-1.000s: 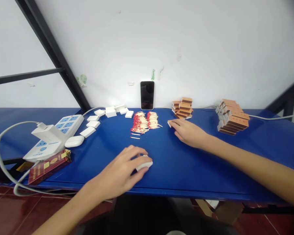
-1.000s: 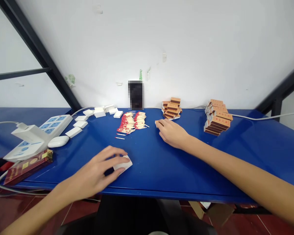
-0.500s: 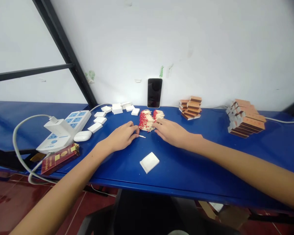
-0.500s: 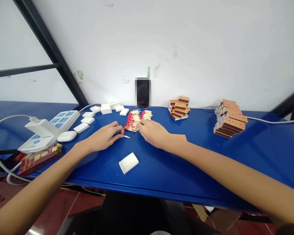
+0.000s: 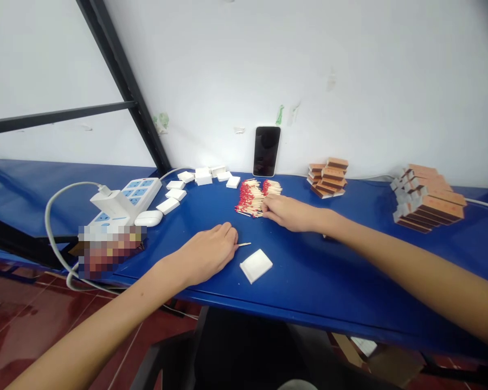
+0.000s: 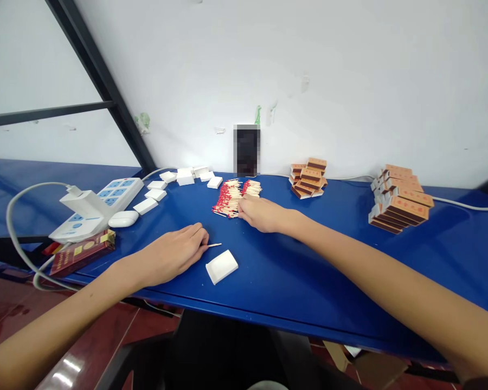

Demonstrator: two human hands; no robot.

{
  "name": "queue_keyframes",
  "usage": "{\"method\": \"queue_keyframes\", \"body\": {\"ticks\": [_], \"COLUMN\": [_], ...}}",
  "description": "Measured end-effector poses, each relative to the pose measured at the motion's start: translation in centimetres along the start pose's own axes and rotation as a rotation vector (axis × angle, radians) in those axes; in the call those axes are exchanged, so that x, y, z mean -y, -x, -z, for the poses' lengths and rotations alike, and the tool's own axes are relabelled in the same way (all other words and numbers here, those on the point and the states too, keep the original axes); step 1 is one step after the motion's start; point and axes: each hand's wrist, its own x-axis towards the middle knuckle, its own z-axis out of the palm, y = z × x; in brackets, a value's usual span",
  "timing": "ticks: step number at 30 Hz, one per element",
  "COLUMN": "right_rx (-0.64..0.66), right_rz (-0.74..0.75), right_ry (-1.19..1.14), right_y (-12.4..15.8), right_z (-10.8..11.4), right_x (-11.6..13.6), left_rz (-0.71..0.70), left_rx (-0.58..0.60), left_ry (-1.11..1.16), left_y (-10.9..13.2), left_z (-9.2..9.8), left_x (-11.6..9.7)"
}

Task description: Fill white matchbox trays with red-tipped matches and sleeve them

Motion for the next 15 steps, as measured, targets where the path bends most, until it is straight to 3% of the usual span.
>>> {"method": "queue_keyframes", "body": {"ticks": [8, 15], "right_rx": [0.049, 0.049], "right_rz": [-0.051, -0.086], "right_ry": [-0.022, -0.091], "right_y": [2.6, 5.1], "right_z": [0.4, 0.4], "right_x": [1.2, 2.6], "left_rz": [0.022, -0.069], "left_rx": [0.011, -0.077], "left_ry": [-0.203, 0.163], "left_y": [0.8, 1.3], "left_z": [-0.6, 0.8], "left_x": [0.0, -2.2]}}
